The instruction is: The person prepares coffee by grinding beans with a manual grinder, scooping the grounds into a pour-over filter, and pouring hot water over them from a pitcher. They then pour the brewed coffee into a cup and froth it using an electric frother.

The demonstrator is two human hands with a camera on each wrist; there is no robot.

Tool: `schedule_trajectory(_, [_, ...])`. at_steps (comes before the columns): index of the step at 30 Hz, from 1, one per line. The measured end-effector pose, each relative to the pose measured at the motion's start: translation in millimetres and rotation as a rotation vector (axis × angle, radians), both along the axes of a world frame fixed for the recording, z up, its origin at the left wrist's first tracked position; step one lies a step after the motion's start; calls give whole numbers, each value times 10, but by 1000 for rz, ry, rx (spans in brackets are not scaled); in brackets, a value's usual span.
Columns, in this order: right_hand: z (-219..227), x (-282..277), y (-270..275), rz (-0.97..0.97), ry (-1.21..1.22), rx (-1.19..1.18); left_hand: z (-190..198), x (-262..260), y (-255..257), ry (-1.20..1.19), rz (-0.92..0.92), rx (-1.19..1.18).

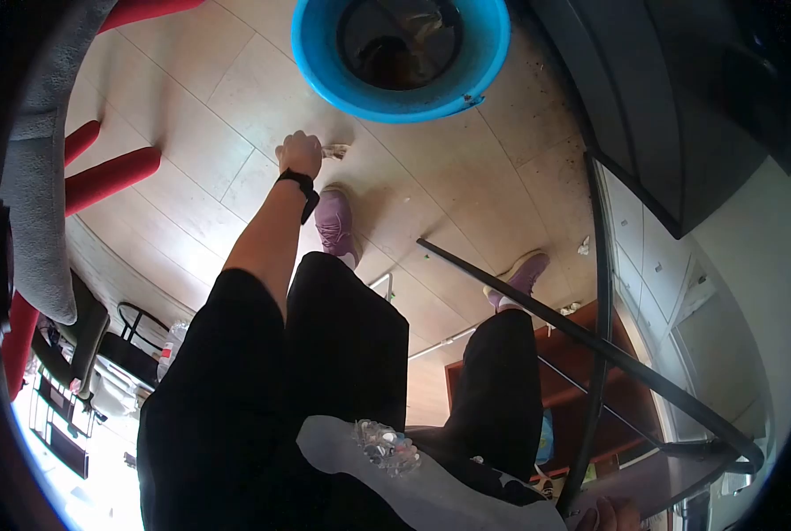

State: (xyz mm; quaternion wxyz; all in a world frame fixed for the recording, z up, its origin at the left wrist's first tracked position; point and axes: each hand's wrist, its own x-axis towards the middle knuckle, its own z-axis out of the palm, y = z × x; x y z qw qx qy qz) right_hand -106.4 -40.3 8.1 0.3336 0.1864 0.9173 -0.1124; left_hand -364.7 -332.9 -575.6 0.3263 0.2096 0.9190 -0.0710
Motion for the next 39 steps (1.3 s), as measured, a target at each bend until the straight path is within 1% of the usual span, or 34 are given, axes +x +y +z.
schedule_trajectory(1, [2, -4, -3, 21, 12, 2, 76, 33, 11, 4, -5, 4])
schedule_trajectory(3, [16, 0, 1, 2, 21, -12, 440, 77, 92, 0, 75, 158])
schedule_trajectory(4, [20, 13, 5, -10, 25, -30, 597, 104, 78, 26, 76, 267])
schedule_trajectory(5, [19, 41, 11, -14, 37, -24, 837, 104, 108, 33, 121, 416])
schedule_trajectory(7, [22, 124, 16, 42, 95, -19, 1431, 37, 273, 43, 149, 684])
schedule_trajectory(8, [24, 164, 23, 36, 105, -10, 1682, -34, 376, 37, 177, 811])
schedule_trajectory(9, [23, 200, 32, 35, 118, -1, 1923, -144, 510, 44, 167, 821])
schedule_trajectory(10, [33, 222, 22, 35, 129, 7, 2164, -242, 640, 56, 210, 936])
schedule_trajectory(11, [64, 218, -13, 34, 138, 14, 2316, -291, 724, 67, 255, 1051])
schedule_trajectory(13, [133, 191, -78, -99, -12, 48, 2381, -404, 898, 114, 280, 1102])
schedule_trajectory(14, [129, 181, -95, -95, 4, 61, 2410, -455, 956, 154, 312, 1145])
schedule_trajectory(15, [109, 166, -102, -113, 10, 63, 2408, -451, 957, 178, 263, 1104])
schedule_trajectory(16, [99, 155, -103, -132, 18, 64, 2425, -396, 935, 193, 259, 1121])
schedule_trajectory(18, [108, 151, -112, -130, 36, 75, 2541, -150, 786, 115, 208, 1117])
schedule_trajectory(20, [92, 177, -103, -133, 62, 83, 2765, 181, 518, -121, 181, 1097])
schedule_trajectory(22, [84, 222, -66, -77, 127, 48, 3014, 517, 190, -410, 126, 978])
schedule_trajectory(23, [84, 205, -60, -81, 147, 60, 3184, 690, 15, -477, 88, 987])
schedule_trajectory(24, [86, 165, -57, -63, 161, 13, 3343, 851, -159, -543, 51, 993])
schedule_trajectory(25, [101, 142, -44, -43, 174, -35, 3484, 977, -317, -647, -2, 1036])
schedule_trajectory(26, [107, 174, -23, -42, 196, -26, 3610, 1073, -452, -751, -58, 1076])
schedule_trajectory(27, [102, 235, -6, -118, 230, -93, 3691, 1153, -565, -734, -78, 1086])
schedule_trajectory(28, [117, 279, 7, -194, 264, -158, 3722, 1236, -663, -794, -136, 1007])
schedule_trajectory(29, [154, 261, -13, -198, 285, -139, 3727, 1295, -726, -853, -197, 927])
schedule_trajectory(30, [192, 197, -62, -296, 280, -244, 3676, 1326, -758, -842, -221, 940])
schedule_trajectory(31, [266, 147, -101, -392, 264, -354, 3605, 1379, -777, -648, -179, 939])
schedule_trajectory(32, [369, 109, -122, -396, 251, -349, 3637, 1481, -804, -470, -120, 924])
schedule_trajectory(34, [558, 179, -239, -124, 313, -387, 3805, 1478, -719, -436, -135, 903])
schedule_trajectory(35, [692, 286, -316, -126, 320, -397, 3844, 1495, -722, -439, -119, 910])
schedule_trajectory(37, [991, 474, -448, -42, 514, -365, 3902, 1503, -703, -419, -121, 919])
schedule_trajectory(38, [1125, 620, -535, -50, 527, -362, 3951, 1521, -671, -435, -12, 901])
schedule_trajectory(39, [1251, 824, -646, -166, 519, -443, 3992, 1557, -658, -446, 91, 886])
